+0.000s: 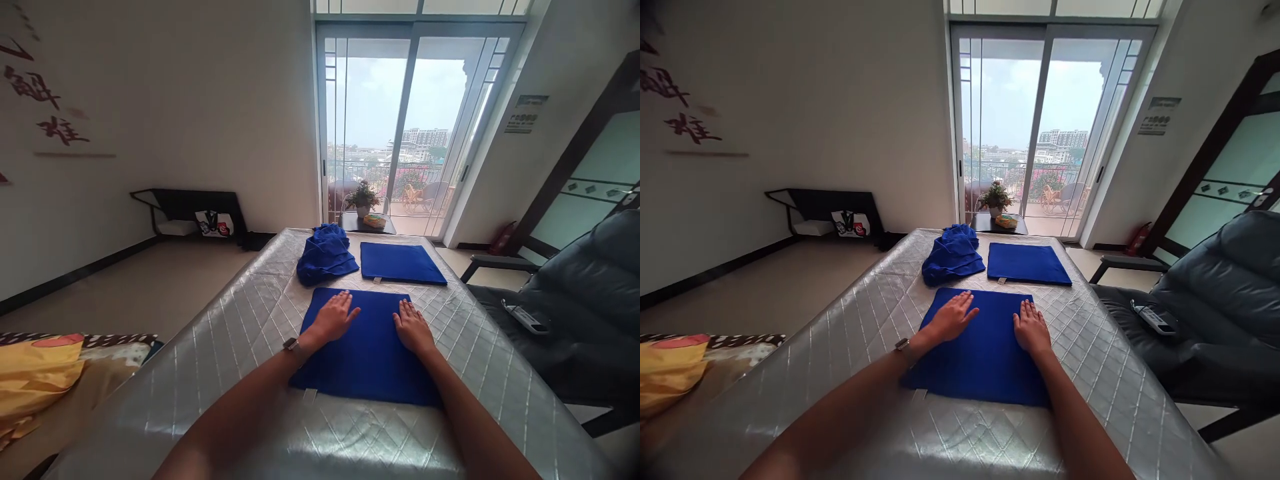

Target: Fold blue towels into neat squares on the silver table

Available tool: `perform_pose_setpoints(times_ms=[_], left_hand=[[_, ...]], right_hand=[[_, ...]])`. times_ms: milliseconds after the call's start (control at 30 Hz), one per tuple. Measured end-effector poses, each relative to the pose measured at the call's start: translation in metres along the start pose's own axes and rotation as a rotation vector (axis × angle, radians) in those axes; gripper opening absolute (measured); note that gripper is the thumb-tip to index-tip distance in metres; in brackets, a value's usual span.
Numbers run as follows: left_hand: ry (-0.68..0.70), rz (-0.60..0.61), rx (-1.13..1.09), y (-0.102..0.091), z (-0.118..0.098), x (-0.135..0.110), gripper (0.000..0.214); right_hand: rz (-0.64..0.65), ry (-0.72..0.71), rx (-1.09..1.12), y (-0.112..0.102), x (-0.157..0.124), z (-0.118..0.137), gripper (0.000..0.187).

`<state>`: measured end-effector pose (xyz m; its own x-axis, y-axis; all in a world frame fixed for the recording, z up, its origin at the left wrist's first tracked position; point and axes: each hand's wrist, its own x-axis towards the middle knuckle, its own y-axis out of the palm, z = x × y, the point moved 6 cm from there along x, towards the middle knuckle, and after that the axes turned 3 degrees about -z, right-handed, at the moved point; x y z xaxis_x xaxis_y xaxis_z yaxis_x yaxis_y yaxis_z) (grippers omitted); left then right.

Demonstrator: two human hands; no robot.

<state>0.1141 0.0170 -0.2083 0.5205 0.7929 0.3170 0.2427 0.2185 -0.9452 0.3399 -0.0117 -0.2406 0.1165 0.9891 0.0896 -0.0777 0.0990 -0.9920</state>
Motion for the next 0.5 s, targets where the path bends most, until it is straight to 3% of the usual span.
perform_pose_setpoints(times_ms=[133, 233, 300, 367, 500], left_hand=[[0.175, 0.053, -0.088, 0.02, -0.078, 0.022, 0.075], [0.154, 0.066, -0.105, 0.035, -0.106, 0.037, 0.07], [0.106, 0.087, -0.124, 0.041, -0.106, 0.041, 0.071], [0.06, 0.117, -0.153, 0.042, -0.093, 0.037, 0.074], [-0.068, 0.149, -0.145, 0.031, -0.034, 0.013, 0.082]], right_hand=[[-0.009, -0.022, -0.023, 0.001, -0.001, -0.001, 0.064], [-0.005, -0.049, -0.045, 0.003, -0.001, -0.002, 0.063], [-0.009, -0.054, -0.051, 0.003, 0.0, -0.003, 0.063], [-0.014, -0.047, -0.046, 0.003, 0.0, -0.003, 0.064], [-0.014, -0.015, -0.002, 0.002, 0.001, -0.003, 0.064]])
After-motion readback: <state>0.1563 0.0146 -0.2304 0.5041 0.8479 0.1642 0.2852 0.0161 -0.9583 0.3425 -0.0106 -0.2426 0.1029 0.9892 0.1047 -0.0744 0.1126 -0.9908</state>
